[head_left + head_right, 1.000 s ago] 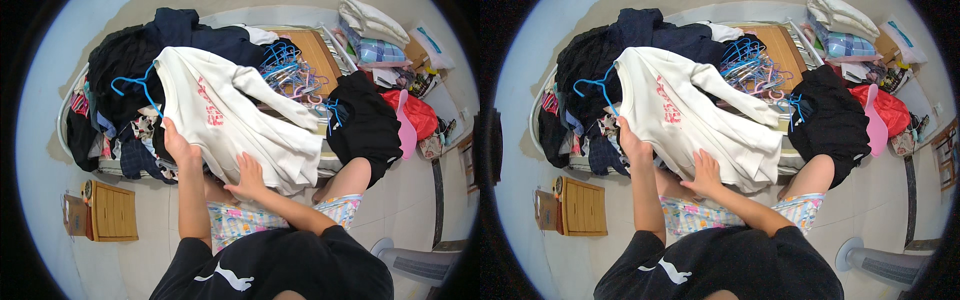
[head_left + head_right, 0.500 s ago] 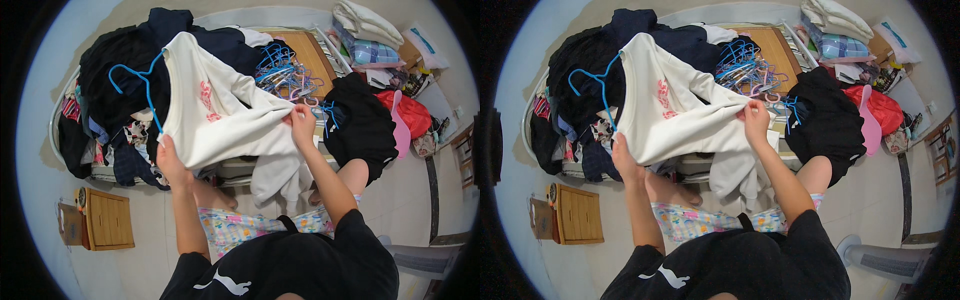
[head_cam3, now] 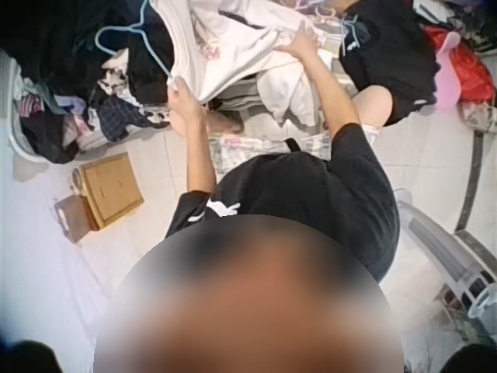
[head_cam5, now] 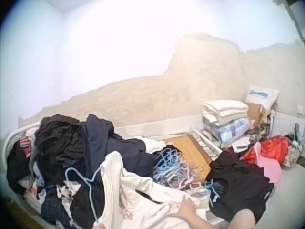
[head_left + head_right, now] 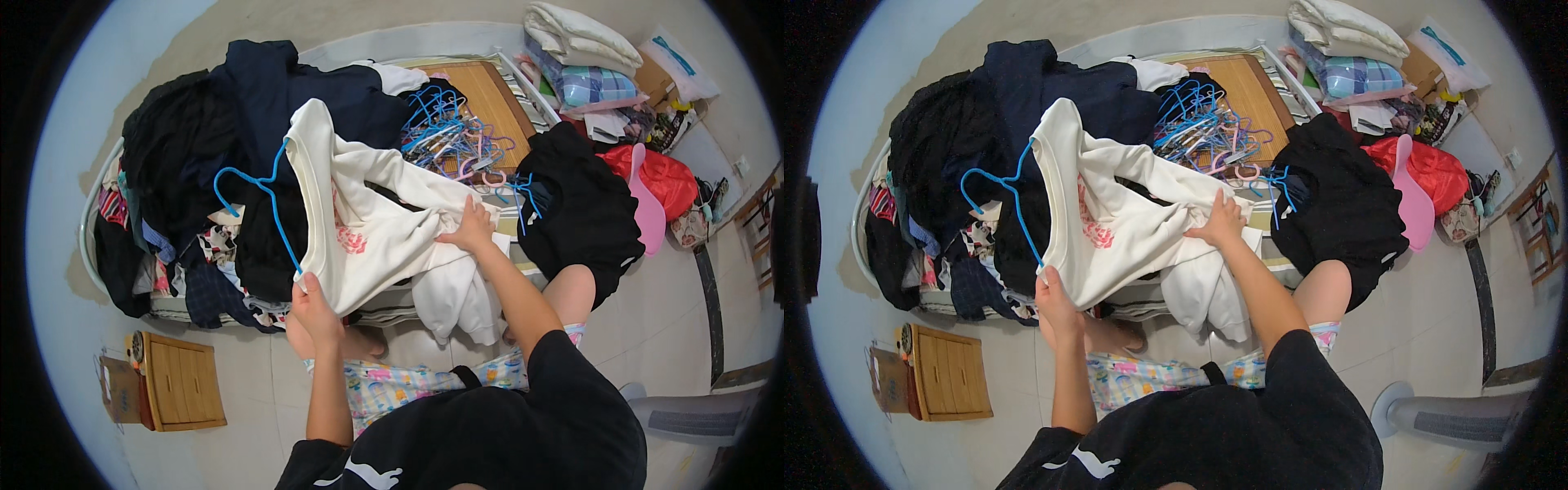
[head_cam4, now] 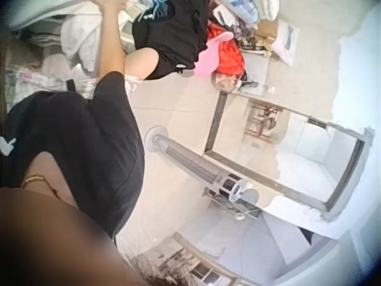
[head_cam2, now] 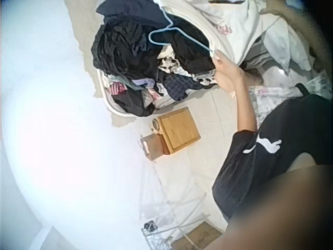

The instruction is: The person sits on a bed and hangs various garments onto plastic hangers. They pick up shirts and pants from a pile, place them on hangers, and set the hung items aside. The person handles multiple clothing items one at a time.

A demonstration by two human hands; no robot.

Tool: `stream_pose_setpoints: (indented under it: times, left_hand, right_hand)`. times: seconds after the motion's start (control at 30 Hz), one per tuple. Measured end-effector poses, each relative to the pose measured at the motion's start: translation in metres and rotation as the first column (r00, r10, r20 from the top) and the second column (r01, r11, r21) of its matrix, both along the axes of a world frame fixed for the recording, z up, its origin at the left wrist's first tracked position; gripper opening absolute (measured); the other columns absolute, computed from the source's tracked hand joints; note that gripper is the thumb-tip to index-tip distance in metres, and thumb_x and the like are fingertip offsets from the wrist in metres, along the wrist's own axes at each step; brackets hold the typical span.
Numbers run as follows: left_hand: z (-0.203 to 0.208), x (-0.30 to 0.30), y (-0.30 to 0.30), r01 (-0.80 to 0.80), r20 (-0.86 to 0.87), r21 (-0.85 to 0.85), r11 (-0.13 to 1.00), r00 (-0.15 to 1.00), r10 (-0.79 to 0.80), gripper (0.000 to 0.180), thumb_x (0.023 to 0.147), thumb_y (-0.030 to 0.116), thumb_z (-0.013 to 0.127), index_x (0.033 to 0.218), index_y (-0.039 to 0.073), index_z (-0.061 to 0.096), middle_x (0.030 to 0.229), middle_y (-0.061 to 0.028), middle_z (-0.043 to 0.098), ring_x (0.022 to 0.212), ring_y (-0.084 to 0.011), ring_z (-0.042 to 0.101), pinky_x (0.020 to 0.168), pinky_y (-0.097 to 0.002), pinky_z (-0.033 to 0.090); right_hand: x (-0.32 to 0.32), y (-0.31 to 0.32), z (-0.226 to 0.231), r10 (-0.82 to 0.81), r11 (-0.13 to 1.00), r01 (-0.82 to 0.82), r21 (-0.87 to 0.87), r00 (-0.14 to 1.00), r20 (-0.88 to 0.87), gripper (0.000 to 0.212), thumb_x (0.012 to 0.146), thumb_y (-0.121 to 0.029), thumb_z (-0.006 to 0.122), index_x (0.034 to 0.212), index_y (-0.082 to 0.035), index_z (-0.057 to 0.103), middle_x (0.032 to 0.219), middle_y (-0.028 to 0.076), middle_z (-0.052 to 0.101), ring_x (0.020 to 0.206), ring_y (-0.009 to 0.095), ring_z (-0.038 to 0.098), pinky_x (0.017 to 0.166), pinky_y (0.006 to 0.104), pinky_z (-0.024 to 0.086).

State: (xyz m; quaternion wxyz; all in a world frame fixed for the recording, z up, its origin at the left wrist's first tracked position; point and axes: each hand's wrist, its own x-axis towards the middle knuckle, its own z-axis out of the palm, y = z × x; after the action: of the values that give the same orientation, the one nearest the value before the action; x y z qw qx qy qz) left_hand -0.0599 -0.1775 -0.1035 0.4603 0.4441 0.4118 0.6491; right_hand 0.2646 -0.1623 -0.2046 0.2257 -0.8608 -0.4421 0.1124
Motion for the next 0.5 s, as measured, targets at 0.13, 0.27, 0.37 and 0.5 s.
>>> stream_pose_setpoints:
  times: [0.13,0.27,0.37,0.5]
  left_hand:
    - [0.000,0.014,-0.007,0.018,-0.010,0.038,0.999,1.000,-0.018,0.028,0.104,0.025,0.055,0.110,-0.002,0.060,0.105,-0.0067,0.067,0.092,-0.0106,0.060,0.083,-0.0254,0.047]
    - [-0.011,0.010,-0.006,-0.051,-0.062,0.068,0.996,0.997,0.055,0.033,0.104,0.028,0.054,0.112,-0.004,0.061,0.109,-0.0089,0.068,0.096,-0.0150,0.064,0.087,-0.0285,0.050]
    - [-0.011,0.008,-0.009,-0.121,-0.059,0.077,0.990,0.990,0.125,0.034,0.104,0.029,0.054,0.110,-0.003,0.061,0.108,-0.0084,0.068,0.095,-0.0148,0.063,0.087,-0.0285,0.050]
    - [-0.006,0.012,-0.011,-0.152,-0.044,0.095,0.984,0.987,0.157,0.030,0.105,0.028,0.053,0.105,-0.002,0.059,0.097,-0.0034,0.065,0.087,-0.0099,0.056,0.081,-0.0251,0.046]
  right_hand:
    - [0.007,0.001,-0.021,0.068,0.994,-0.066,0.088,0.997,-0.022,0.034,0.078,-0.033,0.078,0.099,-0.007,0.069,0.107,0.013,0.068,0.112,0.032,0.059,0.094,0.0490,0.043]
    - [-0.043,-0.049,-0.024,0.206,0.936,-0.251,0.248,0.959,0.195,0.042,0.076,-0.032,0.079,0.104,-0.004,0.065,0.123,0.017,0.057,0.123,0.037,0.048,0.098,0.0570,0.037]
    - [-0.090,-0.102,-0.019,0.173,0.936,-0.254,0.244,0.935,0.308,0.066,0.071,-0.042,0.082,0.123,-0.008,0.059,0.143,0.023,0.042,0.134,0.041,0.038,0.098,0.0615,0.036]
    - [-0.081,-0.107,-0.012,0.155,0.987,-0.161,0.008,0.959,0.237,0.096,0.064,-0.050,0.085,0.144,-0.020,0.043,0.155,0.029,0.023,0.141,0.047,0.027,0.097,0.0688,0.033]
